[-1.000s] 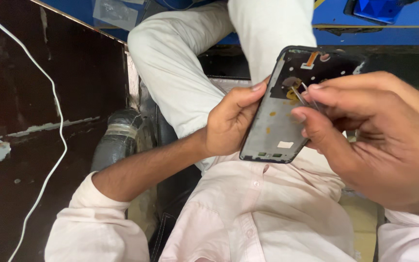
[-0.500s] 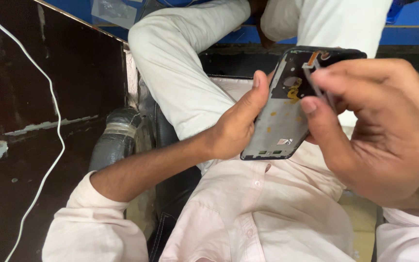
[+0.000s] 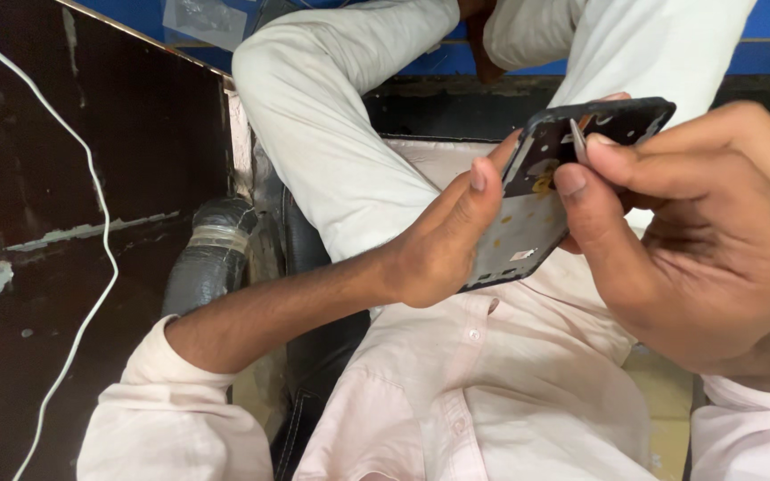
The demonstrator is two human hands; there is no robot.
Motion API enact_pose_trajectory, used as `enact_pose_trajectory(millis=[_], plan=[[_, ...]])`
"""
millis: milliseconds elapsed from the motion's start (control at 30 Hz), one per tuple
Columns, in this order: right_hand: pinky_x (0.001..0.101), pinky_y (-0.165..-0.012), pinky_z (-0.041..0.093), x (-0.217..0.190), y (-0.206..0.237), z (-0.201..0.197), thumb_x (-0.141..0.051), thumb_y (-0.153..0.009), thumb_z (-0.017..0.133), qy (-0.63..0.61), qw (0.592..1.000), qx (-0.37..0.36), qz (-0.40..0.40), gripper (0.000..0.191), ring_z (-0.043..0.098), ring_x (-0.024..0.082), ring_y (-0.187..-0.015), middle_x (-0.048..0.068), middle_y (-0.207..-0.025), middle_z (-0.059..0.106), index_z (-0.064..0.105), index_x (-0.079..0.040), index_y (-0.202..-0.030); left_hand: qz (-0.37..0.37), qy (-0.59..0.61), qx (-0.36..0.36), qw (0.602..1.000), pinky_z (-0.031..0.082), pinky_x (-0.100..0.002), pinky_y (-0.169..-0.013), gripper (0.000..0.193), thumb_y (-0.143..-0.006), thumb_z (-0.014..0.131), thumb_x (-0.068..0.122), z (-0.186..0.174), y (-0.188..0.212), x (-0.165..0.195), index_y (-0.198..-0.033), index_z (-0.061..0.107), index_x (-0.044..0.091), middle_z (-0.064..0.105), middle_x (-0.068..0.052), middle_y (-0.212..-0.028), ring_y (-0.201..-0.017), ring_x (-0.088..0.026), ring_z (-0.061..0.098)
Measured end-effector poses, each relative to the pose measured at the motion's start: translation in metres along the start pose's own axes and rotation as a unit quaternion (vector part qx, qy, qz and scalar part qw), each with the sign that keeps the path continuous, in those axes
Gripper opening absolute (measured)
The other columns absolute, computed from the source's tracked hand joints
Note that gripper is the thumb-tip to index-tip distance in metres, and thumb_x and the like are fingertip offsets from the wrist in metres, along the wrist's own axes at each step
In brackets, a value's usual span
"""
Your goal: The person uses a metal spudger to pry and separate the back cover from a smartphone held on their lap. They work along the edges and corners, gradually lifting the cover to expose internal components.
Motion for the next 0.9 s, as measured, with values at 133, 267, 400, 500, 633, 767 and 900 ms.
enact_pose_trajectory(millis=[133,267,400,500,633,767,900], plan=[[0.0258,-0.065,0.058,0.003,-0.002,0.0,0.02,-0.093,0.067,-0.005,1.0,0.009,0.015,0.014,0.07,0.017,-0.073,0.019,-0.107,0.053,0.057,0.016,-0.103,0.002,-0.029,0.017,0.999,0.042,-0.039,-0.117,0.084,-0.114,0.022,0.067,0.0,0.001,0.0,-0.165,0.015,0.001,0.044,-0.018,-0.147,-0.132,-0.023,0.049],[0.0248,-0.062,0.057,0.003,-0.006,0.0,0.018,-0.091,0.068,0.007,1.0,0.003,0.016,0.013,0.07,0.017,-0.073,0.02,-0.105,0.055,0.059,0.016,-0.1,-0.005,-0.026,0.021,0.999,0.043,-0.038,-0.115,0.084,-0.113,0.022,0.067,-0.001,0.0,-0.002,-0.164,0.017,0.0,0.046,-0.017,-0.144,-0.129,-0.022,0.051],[0.0245,-0.058,0.053,-0.001,-0.009,0.001,0.016,-0.088,0.072,0.039,0.999,-0.005,0.0,0.013,0.065,0.014,-0.066,0.021,-0.098,0.058,0.063,0.015,-0.098,-0.008,0.012,0.005,1.0,0.049,-0.038,-0.104,0.082,-0.115,0.022,0.067,0.0,-0.003,-0.005,-0.162,0.021,0.0,0.05,-0.017,-0.13,-0.114,-0.022,0.056],[0.0254,-0.06,0.052,-0.004,-0.014,0.0,0.015,-0.086,0.075,0.078,0.995,-0.038,-0.047,0.014,0.063,0.015,-0.067,0.022,-0.096,0.06,0.066,0.015,-0.097,-0.024,0.019,0.004,1.0,0.051,-0.038,-0.1,0.082,-0.114,0.021,0.067,-0.001,-0.004,-0.005,-0.16,0.022,-0.001,0.051,-0.017,-0.126,-0.108,-0.022,0.057],[0.025,-0.062,0.057,-0.007,-0.021,0.0,0.016,-0.085,0.077,0.101,0.989,-0.06,-0.093,0.015,0.066,0.019,-0.072,0.022,-0.097,0.062,0.067,0.014,-0.097,-0.046,0.005,0.014,0.999,0.056,-0.041,-0.1,0.081,-0.109,0.019,0.066,-0.006,-0.004,-0.002,-0.162,0.018,0.004,0.053,-0.018,-0.131,-0.109,-0.024,0.063],[0.0261,-0.058,0.056,-0.005,-0.027,0.002,0.017,-0.084,0.082,0.117,0.983,-0.067,-0.12,0.018,0.068,0.02,-0.07,0.021,-0.092,0.065,0.068,0.015,-0.096,-0.039,0.033,0.023,0.998,0.056,-0.042,-0.098,0.076,-0.113,0.02,0.062,-0.011,-0.004,-0.005,-0.163,0.018,0.005,0.054,-0.019,-0.129,-0.107,-0.024,0.06],[0.0277,-0.059,0.056,-0.007,-0.025,0.008,0.014,-0.084,0.081,0.115,0.988,-0.058,-0.084,0.015,0.068,0.019,-0.072,0.021,-0.092,0.066,0.069,0.012,-0.095,-0.035,0.042,0.042,0.998,0.056,-0.042,-0.102,0.071,-0.114,0.02,0.055,-0.016,-0.005,-0.012,-0.165,0.019,0.005,0.054,-0.016,-0.129,-0.113,-0.023,0.059]])
Point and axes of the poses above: each hand's wrist, its own y-axis away from the middle knuckle, its own z-axis out of the palm, x = y × z, the point moved 1 cm from there along -y, towards the middle knuckle
